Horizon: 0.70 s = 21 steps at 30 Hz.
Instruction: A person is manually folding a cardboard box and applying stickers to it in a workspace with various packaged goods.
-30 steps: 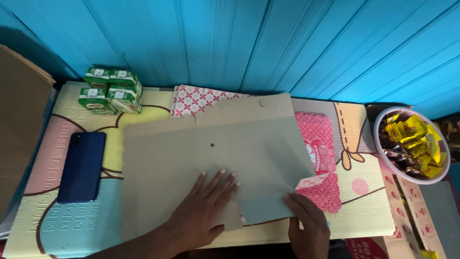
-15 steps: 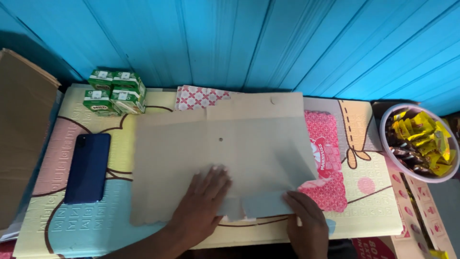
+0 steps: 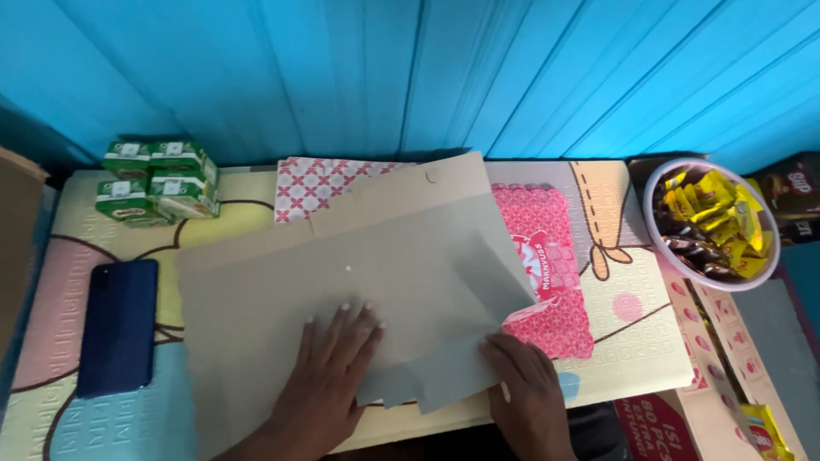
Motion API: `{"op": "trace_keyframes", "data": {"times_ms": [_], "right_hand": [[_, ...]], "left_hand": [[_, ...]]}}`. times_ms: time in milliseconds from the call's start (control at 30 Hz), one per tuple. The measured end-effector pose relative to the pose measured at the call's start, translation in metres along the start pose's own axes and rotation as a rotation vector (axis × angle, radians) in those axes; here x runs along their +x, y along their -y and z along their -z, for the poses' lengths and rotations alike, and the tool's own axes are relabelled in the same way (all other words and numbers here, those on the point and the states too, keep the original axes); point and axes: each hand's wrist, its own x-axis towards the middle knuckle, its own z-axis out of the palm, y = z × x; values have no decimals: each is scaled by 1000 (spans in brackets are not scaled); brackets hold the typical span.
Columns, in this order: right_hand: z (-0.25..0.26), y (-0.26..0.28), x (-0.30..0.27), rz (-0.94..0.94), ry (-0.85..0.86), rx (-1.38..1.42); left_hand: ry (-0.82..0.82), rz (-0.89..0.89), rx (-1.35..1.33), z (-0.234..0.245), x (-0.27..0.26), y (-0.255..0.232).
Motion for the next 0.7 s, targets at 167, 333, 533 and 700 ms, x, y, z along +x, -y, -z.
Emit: {"op": "trace_keyframes", "data": {"times_ms": [167, 333, 533, 700], "right_hand": [[-10, -8, -6, -40, 62, -29], [-13, 0, -7, -66, 29, -28], [-9, 12, -3, -63, 43, -26], [-13, 12, 2, -79, 76, -76]], "left_hand": [[-11, -74, 3, 1, 5, 3], [-28, -76, 13, -1, 4, 6], [-50, -75, 31, 5, 3, 5], [-39, -63, 11, 7, 6, 5]]}}
